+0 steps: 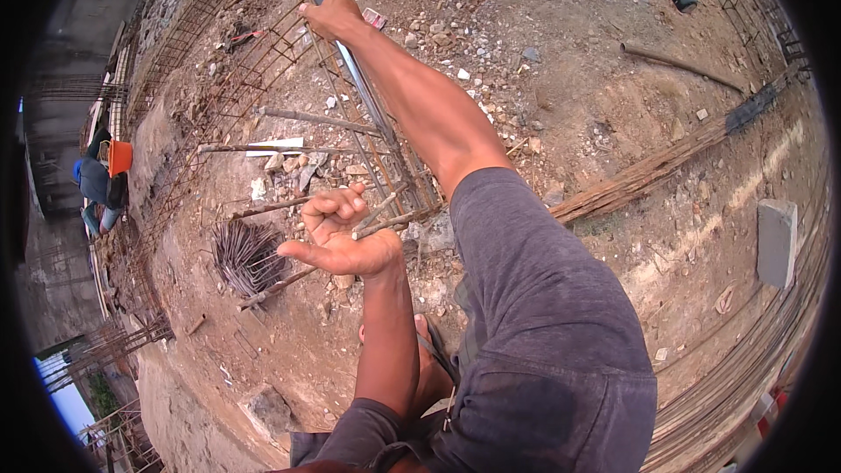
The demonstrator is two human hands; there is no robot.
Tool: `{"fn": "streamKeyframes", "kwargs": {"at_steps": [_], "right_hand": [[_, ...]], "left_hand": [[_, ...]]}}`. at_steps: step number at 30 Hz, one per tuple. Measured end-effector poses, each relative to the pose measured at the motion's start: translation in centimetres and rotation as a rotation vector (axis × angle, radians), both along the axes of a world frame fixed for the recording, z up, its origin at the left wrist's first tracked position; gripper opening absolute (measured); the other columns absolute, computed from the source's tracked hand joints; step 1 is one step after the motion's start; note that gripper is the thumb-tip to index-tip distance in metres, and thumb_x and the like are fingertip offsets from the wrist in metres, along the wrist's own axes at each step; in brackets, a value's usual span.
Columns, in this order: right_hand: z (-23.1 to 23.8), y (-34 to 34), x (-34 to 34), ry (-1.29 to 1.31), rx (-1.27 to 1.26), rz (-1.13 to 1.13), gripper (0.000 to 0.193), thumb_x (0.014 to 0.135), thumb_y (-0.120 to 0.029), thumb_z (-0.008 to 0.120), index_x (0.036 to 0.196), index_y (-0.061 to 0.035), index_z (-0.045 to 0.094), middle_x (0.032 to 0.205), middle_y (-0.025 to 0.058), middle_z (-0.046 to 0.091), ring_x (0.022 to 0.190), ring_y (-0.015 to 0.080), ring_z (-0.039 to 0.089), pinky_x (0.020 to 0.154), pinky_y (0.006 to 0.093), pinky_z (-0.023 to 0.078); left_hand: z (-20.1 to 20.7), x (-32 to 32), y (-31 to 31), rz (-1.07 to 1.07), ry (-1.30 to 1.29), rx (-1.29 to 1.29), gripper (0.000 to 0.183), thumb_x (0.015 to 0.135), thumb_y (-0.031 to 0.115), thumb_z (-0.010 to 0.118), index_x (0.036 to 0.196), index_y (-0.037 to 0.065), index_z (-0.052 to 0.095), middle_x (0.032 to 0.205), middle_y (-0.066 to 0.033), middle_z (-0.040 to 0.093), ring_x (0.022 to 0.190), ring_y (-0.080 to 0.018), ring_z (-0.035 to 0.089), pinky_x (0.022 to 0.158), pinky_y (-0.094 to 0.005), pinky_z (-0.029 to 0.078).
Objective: The person measures a rebar cage with a tape measure, then uses a metal rod to bend and secure rebar ties around the cage. The person works on the ground at a construction site.
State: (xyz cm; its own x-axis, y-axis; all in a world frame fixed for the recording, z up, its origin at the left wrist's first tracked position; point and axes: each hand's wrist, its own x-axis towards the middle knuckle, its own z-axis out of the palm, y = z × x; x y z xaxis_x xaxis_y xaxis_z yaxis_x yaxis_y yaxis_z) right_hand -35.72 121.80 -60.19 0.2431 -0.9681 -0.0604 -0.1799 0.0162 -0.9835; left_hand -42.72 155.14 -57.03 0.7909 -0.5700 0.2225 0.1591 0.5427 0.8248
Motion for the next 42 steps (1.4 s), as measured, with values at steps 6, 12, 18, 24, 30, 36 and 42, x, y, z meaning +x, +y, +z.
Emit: {"fn": "streamKeyframes", "kwargs": {"at_steps": [6, 12, 18, 24, 30, 36, 42], "right_hand": [[-1.7, -2.1, -2.0, 0.121, -0.063, -0.099, 0.056, 0.087, -0.046, 0.075, 0.109, 0.0051, 0.066, 0.094, 0.0236, 0.074, 0.089, 0.03, 0.074, 0.081, 0.0434, 0.059], [-0.5, -1.8, 0.2, 0.123, 0.077, 0.068, 0.063, 0.091, -0.049, 0.072, 0.119, 0.0072, 0.064, 0.1, 0.024, 0.074, 0.086, 0.0293, 0.075, 0.077, 0.0425, 0.06], [0.6, 0.0, 1.2, 0.105, 0.081, 0.098, 0.065, 0.089, -0.054, 0.07, 0.111, 0.0069, 0.068, 0.105, 0.0252, 0.073, 0.094, 0.0329, 0.074, 0.086, 0.0444, 0.058], [0.3, 0.3, 0.7, 0.14, -0.076, 0.038, 0.061, 0.092, -0.055, 0.067, 0.11, 0.0029, 0.069, 0.088, 0.0158, 0.07, 0.081, 0.024, 0.071, 0.072, 0.0439, 0.057], [3.9, 4.3, 0.3, 0.06, -0.014, 0.06, 0.045, 0.095, -0.047, 0.069, 0.102, -0.0021, 0.064, 0.072, 0.0086, 0.067, 0.059, 0.0227, 0.067, 0.058, 0.0399, 0.056], [2.8, 2.5, -0.8, 0.075, -0.044, 0.083, 0.054, 0.092, -0.049, 0.069, 0.106, 0.0031, 0.067, 0.084, 0.0183, 0.071, 0.079, 0.0287, 0.072, 0.075, 0.0429, 0.058], [2.6, 2.5, -0.9, 0.14, -0.097, 0.009, 0.056, 0.09, -0.05, 0.069, 0.099, 0.0056, 0.067, 0.091, 0.0204, 0.072, 0.085, 0.0317, 0.072, 0.081, 0.0445, 0.057]], "left_hand": [[-1.6, -2.0, 2.2, 0.174, -0.721, 0.338, 0.028, 0.098, 0.025, 0.071, 0.108, 0.002, 0.059, 0.1, -0.008, 0.057, 0.092, -0.0166, 0.06, 0.083, -0.0343, 0.056], [-0.3, -1.5, 4.3, 0.099, -0.351, 0.543, 0.031, 0.094, 0.003, 0.074, 0.124, 0.0, 0.068, 0.111, -0.0132, 0.072, 0.096, -0.0212, 0.067, 0.083, -0.0349, 0.056], [-0.6, -0.2, 5.1, -0.097, -0.476, 0.454, 0.024, 0.09, 0.01, 0.081, 0.111, 0.0, 0.074, 0.101, -0.0123, 0.076, 0.095, -0.0202, 0.072, 0.097, -0.0412, 0.055], [-2.3, -0.4, 5.3, -0.255, -0.517, 0.325, 0.026, 0.086, 0.01, 0.084, 0.107, 0.001, 0.073, 0.097, -0.0116, 0.077, 0.094, -0.0183, 0.073, 0.107, -0.0467, 0.052], [-1.0, 1.0, 7.0, -0.412, -0.325, 0.367, 0.064, 0.085, 0.011, 0.086, 0.14, 0.0, 0.056, 0.125, -0.015, 0.07, 0.119, -0.0236, 0.066, 0.108, -0.0435, 0.048], [-0.2, -2.9, 8.2, 0.097, -0.551, 0.274, 0.042, 0.096, 0.01, 0.071, 0.133, -0.003, 0.055, 0.136, -0.0154, 0.053, 0.127, -0.0226, 0.053, 0.108, -0.0381, 0.043], [-1.5, -4.0, 8.3, 0.141, -0.641, 0.386, 0.023, 0.096, 0.003, 0.066, 0.118, -0.003, 0.059, 0.114, -0.0097, 0.056, 0.108, -0.0193, 0.056, 0.097, -0.0339, 0.048]]}}
